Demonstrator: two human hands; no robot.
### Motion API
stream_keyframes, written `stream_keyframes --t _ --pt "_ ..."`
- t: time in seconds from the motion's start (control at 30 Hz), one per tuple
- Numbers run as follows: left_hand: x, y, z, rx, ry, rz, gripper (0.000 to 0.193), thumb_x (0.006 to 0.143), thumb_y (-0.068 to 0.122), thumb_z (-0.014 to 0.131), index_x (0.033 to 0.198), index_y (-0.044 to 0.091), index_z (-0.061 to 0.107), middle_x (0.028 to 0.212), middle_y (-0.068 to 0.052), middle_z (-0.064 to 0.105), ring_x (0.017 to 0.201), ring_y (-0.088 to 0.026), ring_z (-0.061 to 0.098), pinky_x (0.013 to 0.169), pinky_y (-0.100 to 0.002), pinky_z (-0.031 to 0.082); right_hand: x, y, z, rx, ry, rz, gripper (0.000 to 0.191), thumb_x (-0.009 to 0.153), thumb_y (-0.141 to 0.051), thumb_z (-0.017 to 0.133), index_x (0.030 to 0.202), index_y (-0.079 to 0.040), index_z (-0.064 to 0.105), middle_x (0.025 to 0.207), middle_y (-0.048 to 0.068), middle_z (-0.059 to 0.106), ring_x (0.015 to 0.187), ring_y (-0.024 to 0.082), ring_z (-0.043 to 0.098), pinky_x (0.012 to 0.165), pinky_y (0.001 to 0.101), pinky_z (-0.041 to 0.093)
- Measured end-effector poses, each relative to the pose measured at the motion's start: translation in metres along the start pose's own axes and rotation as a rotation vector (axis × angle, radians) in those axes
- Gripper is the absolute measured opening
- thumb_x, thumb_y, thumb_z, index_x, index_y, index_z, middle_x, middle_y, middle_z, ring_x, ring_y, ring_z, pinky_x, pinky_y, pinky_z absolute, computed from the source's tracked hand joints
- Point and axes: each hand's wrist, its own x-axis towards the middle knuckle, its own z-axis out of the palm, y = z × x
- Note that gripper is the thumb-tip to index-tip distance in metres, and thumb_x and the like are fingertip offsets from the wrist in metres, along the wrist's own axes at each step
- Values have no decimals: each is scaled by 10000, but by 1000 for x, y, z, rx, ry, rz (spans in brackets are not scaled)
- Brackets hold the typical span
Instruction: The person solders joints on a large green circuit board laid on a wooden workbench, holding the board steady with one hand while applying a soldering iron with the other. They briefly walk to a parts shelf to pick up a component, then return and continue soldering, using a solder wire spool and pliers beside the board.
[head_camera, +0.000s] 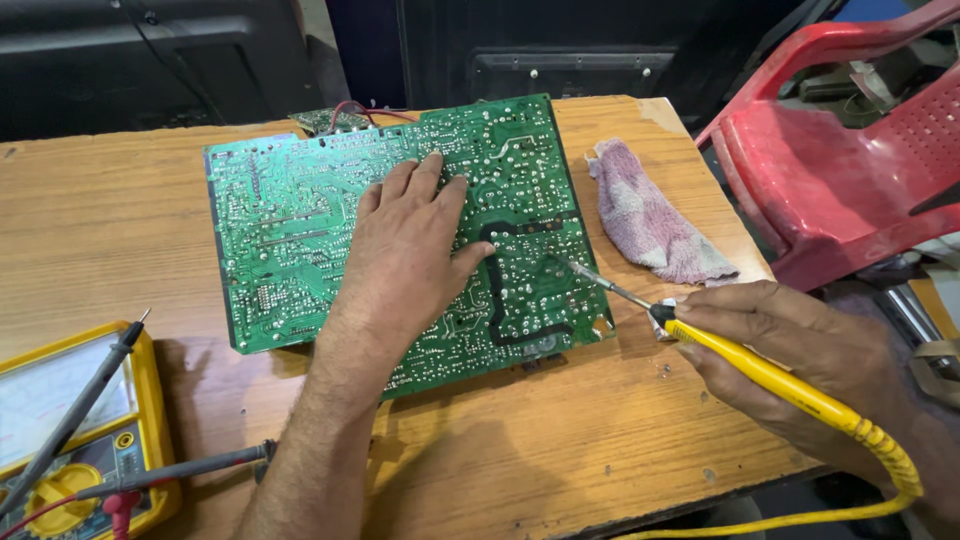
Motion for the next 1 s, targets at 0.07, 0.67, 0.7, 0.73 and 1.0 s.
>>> stream_keyframes --t 0.07,0.67,0.7,0.73,1.0 --pt "0 0 1 13 -10 -4 740 820 435 777 1390 25 544 1538 -219 434 1429 -372 347 1143 -561 267 3 -1 -1 4 -8 -12 367 763 -165 819 1120 -108 754 1111 44 755 984 160 755 789 260 616" --pt "-1 -2 2 -3 15 5 722 814 430 789 1362 21 558 1485 -213 449 1411 -370 361 1140 -552 282 20 -18 -10 153 43 143 244 842 -108 770 1075 -38 752 1043 75 777 916 163 776 789 267 613" --pt "0 -2 2 0 15 5 721 814 431 788 1360 20 558 1485 -216 447 1410 -370 360 1138 -552 281 18 -16 -10 131 37 102 233 842 -111 772 1065 -44 755 1052 72 778 927 167 774 800 272 613" --pt "0 -2 2 3 16 7 721 815 433 787 1359 19 558 1485 -219 445 1409 -371 358 1137 -553 280 18 -15 -11 108 33 60 223 841 -113 773 1055 -51 758 1061 69 778 938 172 771 811 277 614" --pt "-1 -1 0 13 -8 -3 724 825 440 776 1372 25 547 1520 -214 438 1415 -364 355 1149 -554 272 14 -17 -7 46 16 39 276 807 -141 790 1067 -51 761 1076 65 766 976 181 763 839 289 620"
